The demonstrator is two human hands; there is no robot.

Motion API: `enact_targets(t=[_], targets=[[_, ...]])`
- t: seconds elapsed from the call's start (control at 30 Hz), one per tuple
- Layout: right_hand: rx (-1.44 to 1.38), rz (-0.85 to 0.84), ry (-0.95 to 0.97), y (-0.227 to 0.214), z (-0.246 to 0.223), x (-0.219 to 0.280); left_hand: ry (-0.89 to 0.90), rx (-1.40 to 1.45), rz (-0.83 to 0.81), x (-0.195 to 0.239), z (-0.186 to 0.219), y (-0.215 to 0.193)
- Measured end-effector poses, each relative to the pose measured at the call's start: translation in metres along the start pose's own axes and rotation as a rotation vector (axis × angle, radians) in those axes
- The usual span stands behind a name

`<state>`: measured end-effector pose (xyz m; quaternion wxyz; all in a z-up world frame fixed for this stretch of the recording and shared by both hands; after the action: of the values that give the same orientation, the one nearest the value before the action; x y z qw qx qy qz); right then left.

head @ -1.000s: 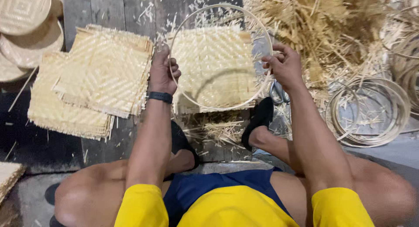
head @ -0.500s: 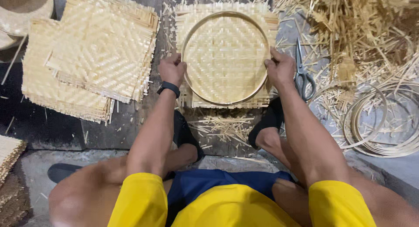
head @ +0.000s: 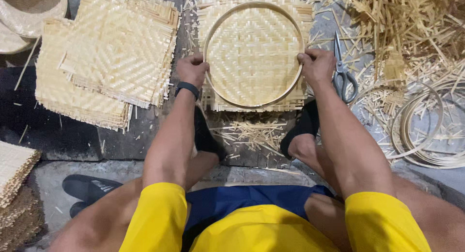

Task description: The person sits on the floor and repeatedly places a circular wooden mold over square woven bamboo mats. They use shears to trim the excess mat material around the mold's edge, then remove the mold and set the trimmed circular base aside. The process is repeated with multiple mats.

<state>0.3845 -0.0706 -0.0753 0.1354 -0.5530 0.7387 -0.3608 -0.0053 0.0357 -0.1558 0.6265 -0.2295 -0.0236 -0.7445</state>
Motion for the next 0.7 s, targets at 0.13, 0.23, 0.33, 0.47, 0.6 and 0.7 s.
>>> enact_targets(t=[0.13,0.23,0.33,0.47,0.6,0.7], targets=[[0.065,0.042,-0.105,0.003,0.006,-0.003,-0.003,-0.041,0.017,-0.006,-0.01,-0.002],[0.096,0.021,-0.124,0.004,0.01,-0.007,-0.034,0.005,-0.021,-0.01,-0.018,-0.001],[0.09,0.025,-0.097,0.009,0.013,-0.011,-0.104,0.107,-0.057,-0.017,-0.028,-0.004],[-0.011,-0.03,0.062,0.009,0.02,-0.012,-0.186,0.207,-0.107,-0.019,-0.04,-0.004],[-0.062,-0.089,0.08,0.012,0.029,-0.016,-0.214,0.296,-0.097,-0.022,-0.045,-0.004],[-0.032,-0.078,0.016,0.014,0.039,-0.021,-0.17,0.271,-0.102,-0.019,-0.039,-0.002]])
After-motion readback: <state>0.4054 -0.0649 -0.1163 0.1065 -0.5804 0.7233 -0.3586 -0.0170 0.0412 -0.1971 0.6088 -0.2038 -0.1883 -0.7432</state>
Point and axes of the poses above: each hand's wrist, its own x-axis away from the middle knuckle, its own y-axis out of the palm, z = x × y, the point moved 3 cm from there along -x, towards the middle knuckle, and after that the axes turned 11 degrees about -z, right-handed, at the moved point
